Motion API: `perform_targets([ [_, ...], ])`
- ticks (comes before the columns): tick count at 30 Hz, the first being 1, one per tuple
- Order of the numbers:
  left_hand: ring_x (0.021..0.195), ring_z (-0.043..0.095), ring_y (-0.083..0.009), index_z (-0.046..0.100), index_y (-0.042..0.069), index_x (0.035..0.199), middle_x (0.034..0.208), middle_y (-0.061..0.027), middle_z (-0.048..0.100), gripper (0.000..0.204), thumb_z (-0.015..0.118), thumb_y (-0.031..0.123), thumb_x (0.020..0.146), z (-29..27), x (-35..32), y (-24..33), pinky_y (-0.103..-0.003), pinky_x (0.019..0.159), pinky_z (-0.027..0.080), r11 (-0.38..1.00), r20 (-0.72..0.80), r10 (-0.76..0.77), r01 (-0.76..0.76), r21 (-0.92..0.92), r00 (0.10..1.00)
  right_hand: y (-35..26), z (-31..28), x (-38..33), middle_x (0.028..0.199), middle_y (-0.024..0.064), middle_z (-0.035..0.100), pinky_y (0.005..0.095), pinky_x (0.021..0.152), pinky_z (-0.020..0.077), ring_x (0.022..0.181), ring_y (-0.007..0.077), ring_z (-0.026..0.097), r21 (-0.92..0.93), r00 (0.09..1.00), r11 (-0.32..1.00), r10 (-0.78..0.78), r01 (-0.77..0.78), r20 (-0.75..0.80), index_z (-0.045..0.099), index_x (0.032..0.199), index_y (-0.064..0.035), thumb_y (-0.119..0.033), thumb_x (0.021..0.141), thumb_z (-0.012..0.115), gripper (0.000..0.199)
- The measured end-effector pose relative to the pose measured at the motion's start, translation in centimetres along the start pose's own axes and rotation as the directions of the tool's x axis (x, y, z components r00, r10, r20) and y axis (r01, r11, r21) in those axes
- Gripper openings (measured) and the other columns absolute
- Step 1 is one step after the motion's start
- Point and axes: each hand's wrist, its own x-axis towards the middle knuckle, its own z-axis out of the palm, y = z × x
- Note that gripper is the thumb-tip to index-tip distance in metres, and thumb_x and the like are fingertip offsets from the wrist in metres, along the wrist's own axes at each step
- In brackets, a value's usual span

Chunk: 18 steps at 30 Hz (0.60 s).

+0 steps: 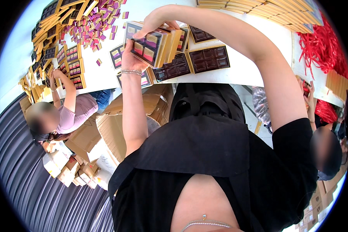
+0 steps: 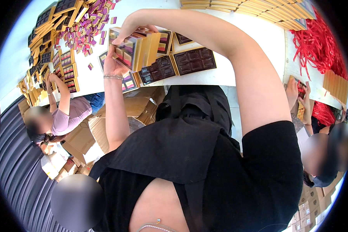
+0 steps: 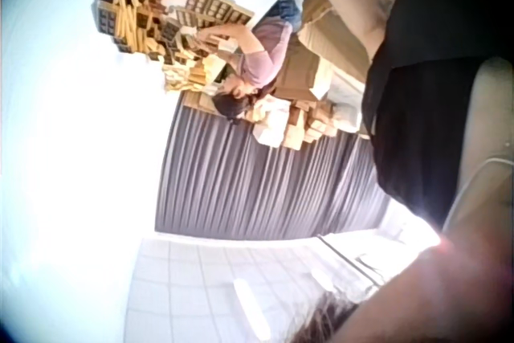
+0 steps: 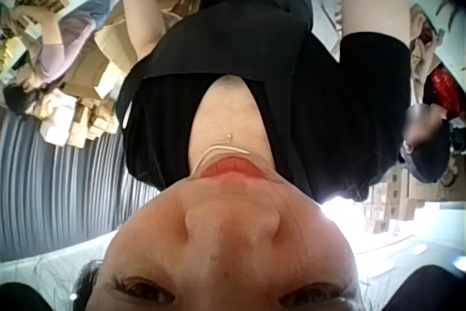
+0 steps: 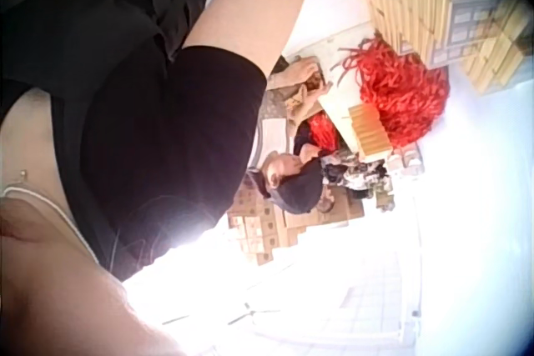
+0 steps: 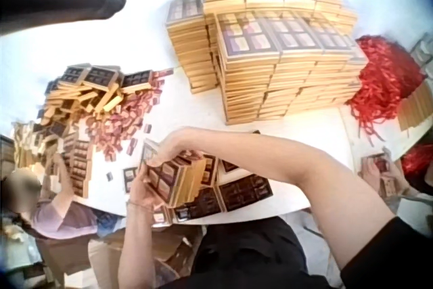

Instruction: The person places small rectangular items into the compartments of a multi-sectioned tray. They pick up the items from a pile on the table and arrange them into the tray slots. The person then stacks the filled trays and places them into a cardboard box.

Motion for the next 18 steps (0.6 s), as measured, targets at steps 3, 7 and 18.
perform_targets([
  [3, 0.129, 0.050, -0.0334, 0.046, 0.012, 0.140, 0.138, -0.0129, 0.054, 0.051, 0.038, 0.047, 0.103, -0.8, 0.5, -0.7, -0.058, 0.107, 0.038, 0.998, 0.056, -0.016, 0.020, -0.062, 0.998, 0.9, 0.4, 0.7, 0.142, 0.0233, 0.044, 0.0714, 0.086, 0.0458, 0.125, 0.0474, 0.047, -0.016, 0.999, 0.999, -0.038, 0.038, -0.026, 0.042, 0.144, -0.0116, -0.079, 0.074, 0.060, 0.099],
  [7, 0.137, 0.040, -0.0348, 0.038, 0.012, 0.145, 0.148, -0.0141, 0.043, 0.055, 0.036, 0.047, 0.103, -1.5, 0.9, -1.5, -0.062, 0.108, 0.033, 0.999, 0.094, -0.012, 0.017, -0.049, 0.996, 2.6, 0.9, 0.7, 0.119, 0.0207, 0.063, 0.0512, 0.082, 0.0530, 0.108, 0.0361, 0.062, -0.028, 0.971, 0.977, -0.214, 0.212, -0.107, 0.062, 0.123, -0.0026, -0.073, 0.075, 0.064, 0.085],
  [18, 0.126, 0.051, -0.0309, 0.045, 0.010, 0.139, 0.137, -0.0121, 0.054, 0.050, 0.048, 0.041, 0.100, -5.8, -0.2, -3.7, -0.054, 0.104, 0.041, 0.991, 0.290, 0.082, -0.047, -0.126, 0.954, 3.1, 12.3, -1.5, 0.147, 0.0288, 0.033, 0.0674, 0.098, 0.0368, 0.137, 0.0439, 0.034, -0.056, 0.732, 0.998, -0.058, 0.026, -0.679, 0.032, 0.141, 0.0083, -0.060, 0.083, 0.063, 0.095],
])
